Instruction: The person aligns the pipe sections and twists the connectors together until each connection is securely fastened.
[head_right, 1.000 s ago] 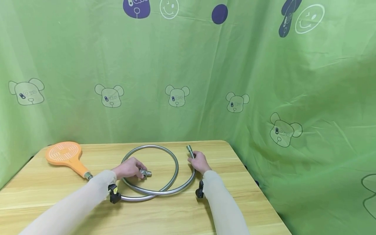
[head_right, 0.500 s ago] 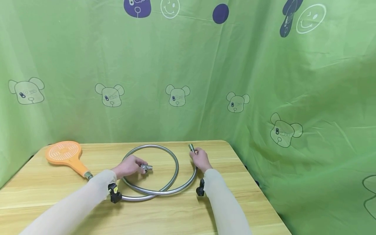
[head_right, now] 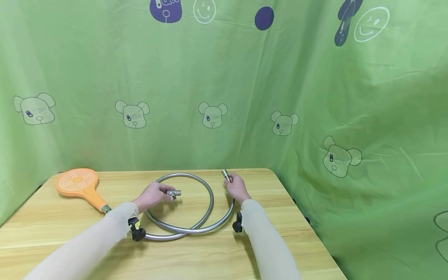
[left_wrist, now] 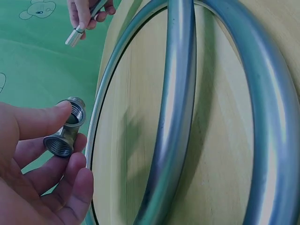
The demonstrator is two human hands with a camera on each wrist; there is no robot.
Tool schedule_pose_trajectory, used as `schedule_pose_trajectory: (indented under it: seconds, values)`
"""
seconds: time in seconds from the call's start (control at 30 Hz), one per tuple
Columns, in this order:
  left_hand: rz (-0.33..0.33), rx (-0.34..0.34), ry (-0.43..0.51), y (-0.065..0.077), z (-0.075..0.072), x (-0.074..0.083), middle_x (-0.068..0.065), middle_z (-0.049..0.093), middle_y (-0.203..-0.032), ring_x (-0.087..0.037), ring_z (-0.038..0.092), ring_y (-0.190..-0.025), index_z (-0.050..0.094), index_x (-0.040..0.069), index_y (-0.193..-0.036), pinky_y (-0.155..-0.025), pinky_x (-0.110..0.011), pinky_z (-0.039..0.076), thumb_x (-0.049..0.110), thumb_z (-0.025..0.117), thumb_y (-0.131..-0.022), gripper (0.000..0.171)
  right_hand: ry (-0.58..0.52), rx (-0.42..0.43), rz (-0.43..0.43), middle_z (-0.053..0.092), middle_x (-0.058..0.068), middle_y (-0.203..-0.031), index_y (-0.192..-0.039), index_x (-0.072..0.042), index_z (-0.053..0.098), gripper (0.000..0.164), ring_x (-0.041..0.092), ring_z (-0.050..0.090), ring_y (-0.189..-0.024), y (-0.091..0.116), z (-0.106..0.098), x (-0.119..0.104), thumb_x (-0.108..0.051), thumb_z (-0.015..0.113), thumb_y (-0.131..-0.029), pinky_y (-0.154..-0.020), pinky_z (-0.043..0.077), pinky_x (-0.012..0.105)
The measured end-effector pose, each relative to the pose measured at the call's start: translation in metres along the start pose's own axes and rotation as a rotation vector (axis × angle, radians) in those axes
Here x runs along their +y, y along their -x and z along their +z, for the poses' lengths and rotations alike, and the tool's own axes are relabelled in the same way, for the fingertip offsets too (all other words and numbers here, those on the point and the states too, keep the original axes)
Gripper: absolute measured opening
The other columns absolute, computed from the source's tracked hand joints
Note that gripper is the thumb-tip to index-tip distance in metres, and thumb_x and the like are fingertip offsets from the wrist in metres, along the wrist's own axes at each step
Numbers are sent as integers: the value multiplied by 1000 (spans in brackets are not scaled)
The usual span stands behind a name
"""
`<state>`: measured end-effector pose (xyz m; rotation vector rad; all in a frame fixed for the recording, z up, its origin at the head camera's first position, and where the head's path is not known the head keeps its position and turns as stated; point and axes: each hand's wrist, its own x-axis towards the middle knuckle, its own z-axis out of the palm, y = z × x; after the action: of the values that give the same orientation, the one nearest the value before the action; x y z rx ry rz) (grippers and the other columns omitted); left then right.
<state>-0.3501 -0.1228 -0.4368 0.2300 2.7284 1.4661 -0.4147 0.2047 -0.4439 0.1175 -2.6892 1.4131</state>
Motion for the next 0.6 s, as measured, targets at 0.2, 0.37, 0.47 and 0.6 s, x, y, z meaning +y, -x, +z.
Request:
schedule_pose_trajectory:
  seconds: [0.2, 0.37, 0.47, 0.6]
  values:
    - [-11, 11, 31, -1, -1, 0, -9, 75, -115, -32, 62, -118, 71, 6, -123, -108, -53, 44, 9, 80, -80, 44, 2, 36, -31, 61, 18, -94, -123, 0, 60, 29, 16, 48, -69, -1, 0, -9, -21, 56, -103, -55, 42, 24]
    - [-22, 14, 53, -2, -2, 2, -7, 75, -114, -33, 59, -123, 71, 9, -124, -112, -55, 40, 11, 79, -82, 43, 50, 16, -72, 63, 19, -95, -130, -2, 58, 31, 16, 51, -71, -3, 3, -12, -16, 56, -103, -57, 44, 25]
    - [-17, 21, 65, -2, -3, 4, -7, 75, -114, -34, 59, -124, 72, 9, -123, -112, -55, 41, 11, 79, -83, 42, 78, -12, -96, 63, 16, -92, -131, -4, 59, 30, 16, 51, -70, -5, 6, -15, -15, 56, -103, -57, 44, 26]
    - [-17, 27, 77, -2, -4, 4, -7, 75, -114, -32, 60, -123, 70, 8, -125, -109, -53, 44, 13, 78, -84, 42, 106, -44, -120, 63, 13, -90, -130, -7, 60, 29, 17, 52, -71, -6, 10, -20, -14, 56, -103, -59, 44, 27]
